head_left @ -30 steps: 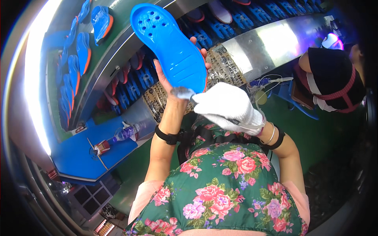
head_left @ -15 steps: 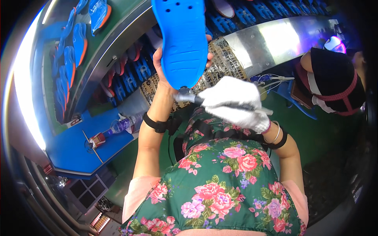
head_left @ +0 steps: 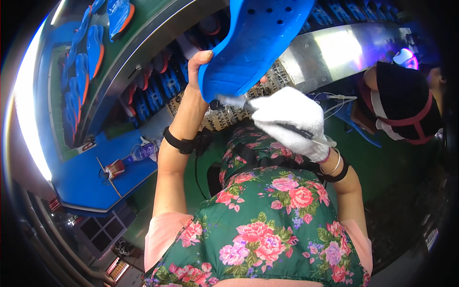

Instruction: Apply adhesive to the edges of shoe soles using a small brush.

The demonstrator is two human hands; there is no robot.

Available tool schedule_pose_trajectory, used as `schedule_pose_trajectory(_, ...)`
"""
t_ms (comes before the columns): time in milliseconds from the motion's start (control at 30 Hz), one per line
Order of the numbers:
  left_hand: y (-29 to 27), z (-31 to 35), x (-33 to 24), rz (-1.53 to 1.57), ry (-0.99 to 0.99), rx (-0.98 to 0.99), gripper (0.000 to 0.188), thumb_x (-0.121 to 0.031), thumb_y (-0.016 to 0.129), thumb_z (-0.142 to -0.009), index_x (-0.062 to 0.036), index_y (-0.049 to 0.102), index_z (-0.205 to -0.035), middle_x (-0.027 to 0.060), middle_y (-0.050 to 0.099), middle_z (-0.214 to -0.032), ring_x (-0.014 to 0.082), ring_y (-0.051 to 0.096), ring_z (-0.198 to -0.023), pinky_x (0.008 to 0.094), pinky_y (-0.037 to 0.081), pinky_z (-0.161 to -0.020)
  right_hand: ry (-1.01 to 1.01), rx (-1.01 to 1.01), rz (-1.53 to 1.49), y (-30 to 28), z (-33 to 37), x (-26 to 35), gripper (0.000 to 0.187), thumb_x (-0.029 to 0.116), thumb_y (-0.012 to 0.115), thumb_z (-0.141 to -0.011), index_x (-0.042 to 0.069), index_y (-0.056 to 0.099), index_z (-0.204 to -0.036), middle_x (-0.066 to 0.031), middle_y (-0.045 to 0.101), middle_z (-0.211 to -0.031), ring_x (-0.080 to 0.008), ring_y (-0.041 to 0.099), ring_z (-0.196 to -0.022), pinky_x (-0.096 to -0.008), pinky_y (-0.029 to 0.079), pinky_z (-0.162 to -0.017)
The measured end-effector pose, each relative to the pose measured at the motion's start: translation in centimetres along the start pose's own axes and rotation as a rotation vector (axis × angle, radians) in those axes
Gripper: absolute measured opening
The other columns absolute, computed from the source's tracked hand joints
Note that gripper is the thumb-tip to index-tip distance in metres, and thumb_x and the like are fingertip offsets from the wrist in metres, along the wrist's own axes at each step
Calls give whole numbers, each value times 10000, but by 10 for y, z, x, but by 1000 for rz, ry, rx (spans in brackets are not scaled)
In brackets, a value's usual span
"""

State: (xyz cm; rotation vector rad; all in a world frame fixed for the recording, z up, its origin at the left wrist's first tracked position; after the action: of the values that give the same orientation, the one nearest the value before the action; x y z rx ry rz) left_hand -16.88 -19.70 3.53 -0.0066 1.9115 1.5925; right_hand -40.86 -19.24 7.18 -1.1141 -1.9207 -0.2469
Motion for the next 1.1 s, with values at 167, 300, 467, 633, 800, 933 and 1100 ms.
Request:
schedule_pose_trajectory(167,1,-3,-5,-219,4,-62,1011,-566,634,-833,81,373,-1564,364,537,-1438,506,639,-1200,534,512,-1059,-95,100,70,19,9,8,330,4,832,-750,90,802,-1067,-122,783,-1109,-269,738,-886,-371,584,-770)
schedule_pose_trajectory(300,8,3,-5,-277,-21,-109,1024,-574,668,-838,19,338,-1605,374,425,-1529,494,613,-1211,534,544,-983,76,35,-142,6,1,6,216,41,843,-813,83,807,-1021,-107,785,-1057,-263,728,-863,-373,587,-760)
schedule_pose_trajectory(467,5,-1,-9,-67,0,40,981,-555,661,-823,51,417,-1555,367,557,-1410,491,654,-1171,477,540,-1021,-70,68,81,13,2,4,278,49,854,-795,114,812,-1061,-84,784,-1057,-256,720,-839,-357,582,-755)
schedule_pose_trajectory(633,9,-2,-8,-287,42,-157,1130,-667,689,-796,58,329,-1583,368,455,-1467,491,661,-1066,462,659,-707,96,-45,-173,10,-4,-1,225,-18,841,-786,72,809,-989,-125,794,-1038,-250,737,-854,-361,580,-766)
schedule_pose_trajectory(800,16,-10,-9,-308,141,-188,1239,-763,684,-769,58,265,-1597,371,477,-1389,393,648,-989,320,647,-540,76,62,-164,21,-9,10,204,26,847,-813,74,800,-1005,-83,795,-1035,-202,743,-885,-345,587,-802)
schedule_pose_trajectory(933,3,-8,-17,-205,78,48,1243,-775,674,-775,69,263,-1590,355,451,-1425,388,636,-1030,366,663,-600,224,-171,-206,21,-3,-9,200,23,844,-813,81,797,-999,-65,791,-1007,-199,744,-895,-347,596,-813)
schedule_pose_trajectory(1100,1,4,0,-76,155,-255,1135,-720,621,-862,83,264,-1581,320,544,-1368,450,641,-1081,472,670,-749,288,102,-276,10,-14,5,170,-21,821,-814,47,799,-968,-121,795,-1003,-209,758,-902,-357,599,-818)
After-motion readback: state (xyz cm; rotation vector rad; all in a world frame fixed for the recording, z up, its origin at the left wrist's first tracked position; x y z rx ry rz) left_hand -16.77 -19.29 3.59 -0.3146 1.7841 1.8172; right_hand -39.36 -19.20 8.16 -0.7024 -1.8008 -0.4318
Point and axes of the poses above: each hand's wrist, its own z-axis away from the middle knuckle, its own y-axis out of the palm, x = y × z, the point moved 2 cm from there along -z, towards the middle knuckle
